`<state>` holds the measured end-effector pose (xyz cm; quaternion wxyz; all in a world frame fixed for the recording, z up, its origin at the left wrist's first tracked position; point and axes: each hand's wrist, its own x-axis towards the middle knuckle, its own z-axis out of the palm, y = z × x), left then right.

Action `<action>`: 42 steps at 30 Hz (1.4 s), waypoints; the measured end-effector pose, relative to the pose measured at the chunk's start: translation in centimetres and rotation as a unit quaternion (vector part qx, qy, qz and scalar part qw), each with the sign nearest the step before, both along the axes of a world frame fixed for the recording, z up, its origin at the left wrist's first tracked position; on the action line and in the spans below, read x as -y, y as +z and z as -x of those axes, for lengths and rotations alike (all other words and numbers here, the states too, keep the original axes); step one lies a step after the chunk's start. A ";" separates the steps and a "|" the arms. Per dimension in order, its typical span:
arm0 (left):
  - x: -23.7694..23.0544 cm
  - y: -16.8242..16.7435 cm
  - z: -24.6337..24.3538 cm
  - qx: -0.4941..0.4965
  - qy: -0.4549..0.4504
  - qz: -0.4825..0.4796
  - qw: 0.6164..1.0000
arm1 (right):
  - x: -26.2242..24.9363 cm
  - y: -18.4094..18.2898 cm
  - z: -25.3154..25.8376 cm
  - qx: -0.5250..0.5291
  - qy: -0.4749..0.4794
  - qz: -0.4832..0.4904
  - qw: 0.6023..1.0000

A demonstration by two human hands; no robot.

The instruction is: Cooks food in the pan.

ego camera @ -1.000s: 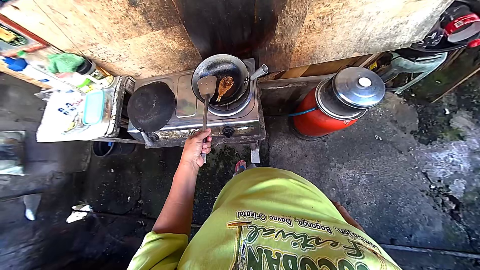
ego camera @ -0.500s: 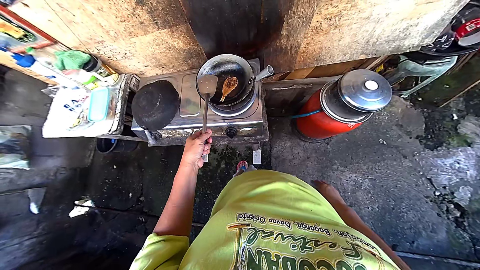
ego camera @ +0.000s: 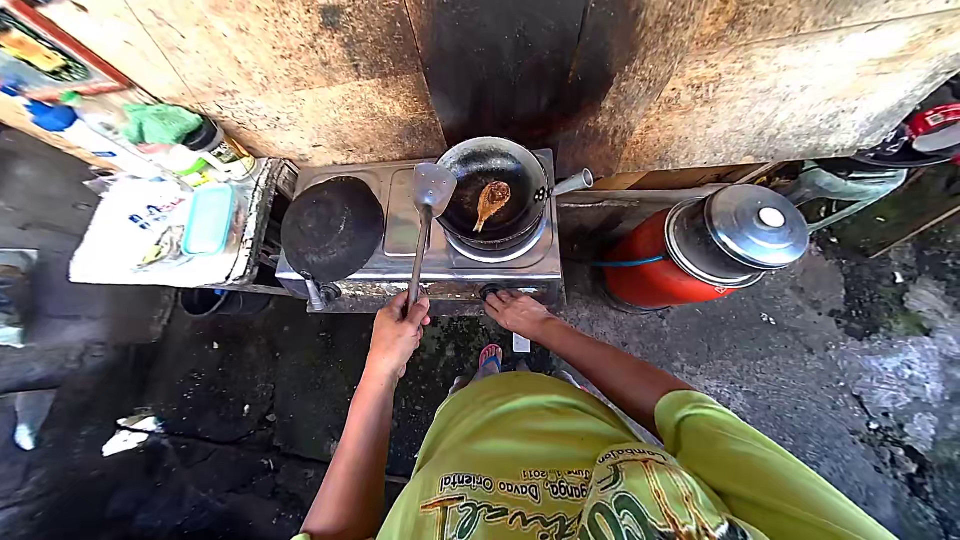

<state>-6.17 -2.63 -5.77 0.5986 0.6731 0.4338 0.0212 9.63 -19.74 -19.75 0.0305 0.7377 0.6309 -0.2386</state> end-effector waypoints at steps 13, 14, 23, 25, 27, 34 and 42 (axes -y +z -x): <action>-7.3 0.2 -2.1 -0.128 -0.193 -0.163 0.959 | -4.1 1.3 2.3 0.033 -0.132 0.103 0.985; -7.5 0.3 -2.3 -0.130 -0.200 -0.165 0.957 | -4.2 1.4 2.4 0.010 -0.179 0.115 0.977; -7.9 1.1 -2.8 -0.163 -0.235 -0.242 0.927 | -3.9 -1.1 1.8 -0.218 -0.541 0.109 0.805; -7.9 1.5 -3.2 -0.180 -0.254 -0.273 0.910 | -3.0 -2.1 1.4 -0.259 -0.540 0.096 0.795; -8.0 1.8 -3.7 -0.195 -0.269 -0.294 0.896 | -1.4 -2.8 1.1 -0.294 -0.515 0.078 0.802; -8.4 3.2 -6.1 -0.236 -0.316 -0.336 0.855 | 11.8 -7.3 3.4 -0.236 -0.449 0.164 0.846; -5.3 6.3 -6.4 -0.257 -0.360 -0.342 0.829 | 33.4 -11.2 12.0 -0.255 -0.587 0.281 0.714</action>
